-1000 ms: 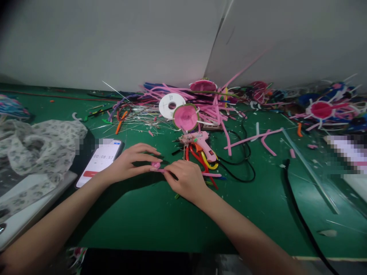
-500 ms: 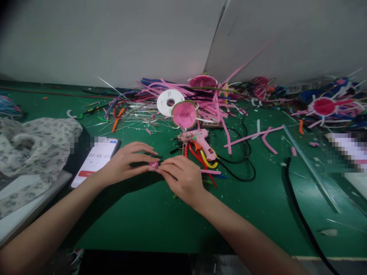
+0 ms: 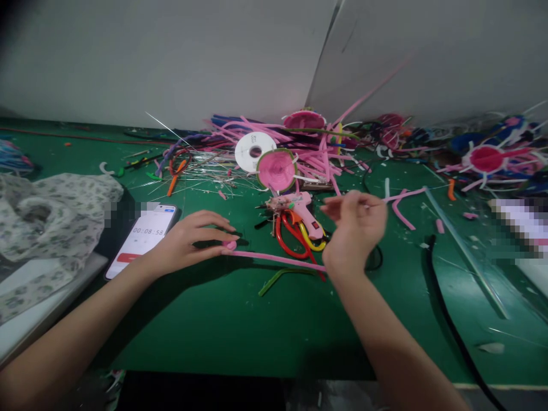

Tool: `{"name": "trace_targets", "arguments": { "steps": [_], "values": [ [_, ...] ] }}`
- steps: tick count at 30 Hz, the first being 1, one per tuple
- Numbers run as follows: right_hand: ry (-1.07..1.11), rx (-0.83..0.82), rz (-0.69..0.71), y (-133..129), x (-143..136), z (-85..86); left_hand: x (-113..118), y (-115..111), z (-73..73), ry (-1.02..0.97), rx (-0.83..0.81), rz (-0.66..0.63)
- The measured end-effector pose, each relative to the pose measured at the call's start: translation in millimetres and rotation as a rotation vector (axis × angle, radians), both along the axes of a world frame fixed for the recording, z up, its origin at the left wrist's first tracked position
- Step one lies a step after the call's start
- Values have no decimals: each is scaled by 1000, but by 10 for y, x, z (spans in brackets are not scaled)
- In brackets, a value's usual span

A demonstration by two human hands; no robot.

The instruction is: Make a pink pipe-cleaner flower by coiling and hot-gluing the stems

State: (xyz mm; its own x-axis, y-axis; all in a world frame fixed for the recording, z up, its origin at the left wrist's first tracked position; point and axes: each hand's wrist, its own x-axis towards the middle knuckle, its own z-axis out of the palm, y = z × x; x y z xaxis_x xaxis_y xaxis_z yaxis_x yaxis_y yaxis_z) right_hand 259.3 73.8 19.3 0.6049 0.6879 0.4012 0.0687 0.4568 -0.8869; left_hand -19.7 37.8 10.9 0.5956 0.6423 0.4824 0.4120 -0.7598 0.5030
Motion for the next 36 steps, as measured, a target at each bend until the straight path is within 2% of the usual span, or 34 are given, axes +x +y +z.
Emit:
{"name": "trace_targets", "arguments": {
  "steps": [3, 6, 8, 9, 11, 13, 15, 16, 20, 25, 31, 36],
  "values": [
    [92, 30, -58, 104, 207, 93, -2, 4, -7, -4, 5, -10],
    [-46, 108, -9, 22, 153, 144, -2, 0, -4, -6, 0, -8],
    [-315, 61, 118, -109, -12, 149, 0, -6, 2, -7, -3, -7],
    [-536, -1, 262, -181, -109, 146, 2, -9, 6, -5, -3, -6],
    [-905, 55, 405, -312, -284, 124, 5, -14, 12, 1, 4, -4],
    [-1226, 178, 600, -399, -399, 82, 8, -16, 14, 5, 10, 2],
    [-1427, 258, 699, -436, -449, 26, 9, -16, 13, 6, 13, 5],
    [-1471, 276, 704, -439, -454, -3, 10, -16, 12, 8, 14, 5],
    [-1442, 265, 646, -417, -421, -78, 8, -18, 14, 20, 15, 6],
    [-1369, 294, 585, -404, -392, -79, 6, -23, 18, 11, 34, 7],
    [-1398, 300, 344, -433, -408, -89, 6, -12, 2, 17, 52, 10],
    [-1308, 195, 440, -470, -461, -133, 9, -9, 5, 1, 51, 5]
  ]
}}
